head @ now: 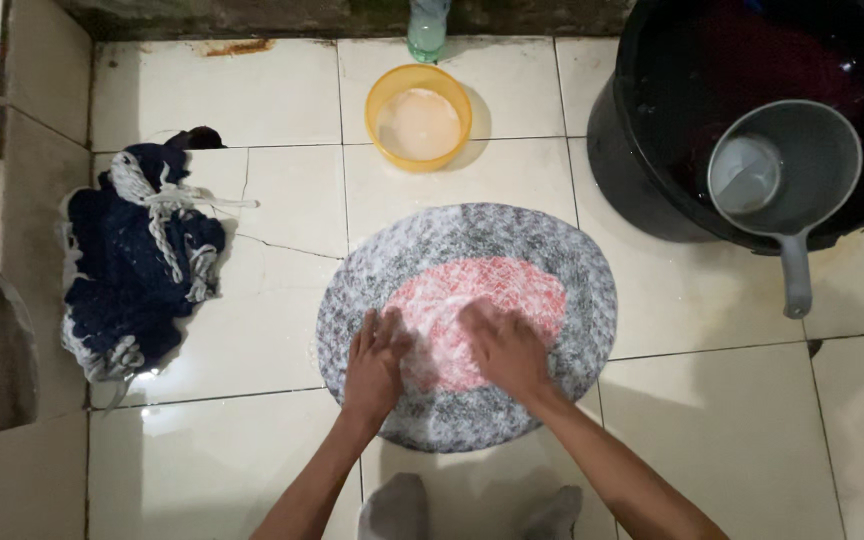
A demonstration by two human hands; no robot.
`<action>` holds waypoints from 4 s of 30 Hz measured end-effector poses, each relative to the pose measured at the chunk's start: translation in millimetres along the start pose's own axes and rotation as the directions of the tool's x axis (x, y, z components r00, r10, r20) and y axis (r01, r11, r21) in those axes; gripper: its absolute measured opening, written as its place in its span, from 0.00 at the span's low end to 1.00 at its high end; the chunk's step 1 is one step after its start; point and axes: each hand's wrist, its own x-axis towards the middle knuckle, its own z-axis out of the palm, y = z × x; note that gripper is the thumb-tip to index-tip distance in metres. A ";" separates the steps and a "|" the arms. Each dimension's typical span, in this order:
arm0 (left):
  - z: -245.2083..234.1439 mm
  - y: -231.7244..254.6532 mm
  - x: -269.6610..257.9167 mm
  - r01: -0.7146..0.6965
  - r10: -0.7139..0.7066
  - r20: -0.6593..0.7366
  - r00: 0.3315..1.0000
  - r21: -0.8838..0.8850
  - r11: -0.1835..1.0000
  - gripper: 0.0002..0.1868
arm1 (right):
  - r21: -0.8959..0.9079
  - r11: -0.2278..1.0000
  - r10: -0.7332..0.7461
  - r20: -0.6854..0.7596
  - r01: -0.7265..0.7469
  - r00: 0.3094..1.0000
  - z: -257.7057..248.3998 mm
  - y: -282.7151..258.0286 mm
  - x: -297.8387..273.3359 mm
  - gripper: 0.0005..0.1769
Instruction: The person scrubs a rug on the floor using a bar of soap.
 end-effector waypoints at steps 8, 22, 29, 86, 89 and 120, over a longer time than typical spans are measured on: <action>13.4 -0.4 19.0 -0.086 0.084 0.031 0.996 0.063 0.994 0.25 | 0.021 0.954 -0.239 -0.542 0.298 0.806 27.3 -19.7 3.2 0.23; -27.9 22.4 54.8 -0.022 0.020 -0.044 0.999 -0.053 0.998 0.12 | 0.001 0.998 -0.059 -0.170 0.060 0.984 12.3 -14.0 23.8 0.21; -6.5 7.6 78.6 -0.068 0.067 0.014 0.998 0.073 0.995 0.29 | 0.034 0.991 -0.102 -0.418 0.127 0.903 -6.6 22.7 52.1 0.24; -24.1 17.2 120.2 0.031 -0.085 0.271 0.959 0.198 0.980 0.45 | 0.065 0.996 -0.025 -0.377 0.053 0.926 -77.7 26.7 124.9 0.18; -22.3 16.4 117.2 0.025 -0.075 0.259 0.963 0.191 0.981 0.45 | 0.051 0.998 0.060 -0.443 -0.042 0.894 -57.4 20.1 143.4 0.22; -10.5 32.9 26.6 0.076 -0.110 0.186 0.976 0.181 0.981 0.41 | -0.128 0.991 0.001 -0.335 -0.047 0.942 -31.2 28.8 1.0 0.26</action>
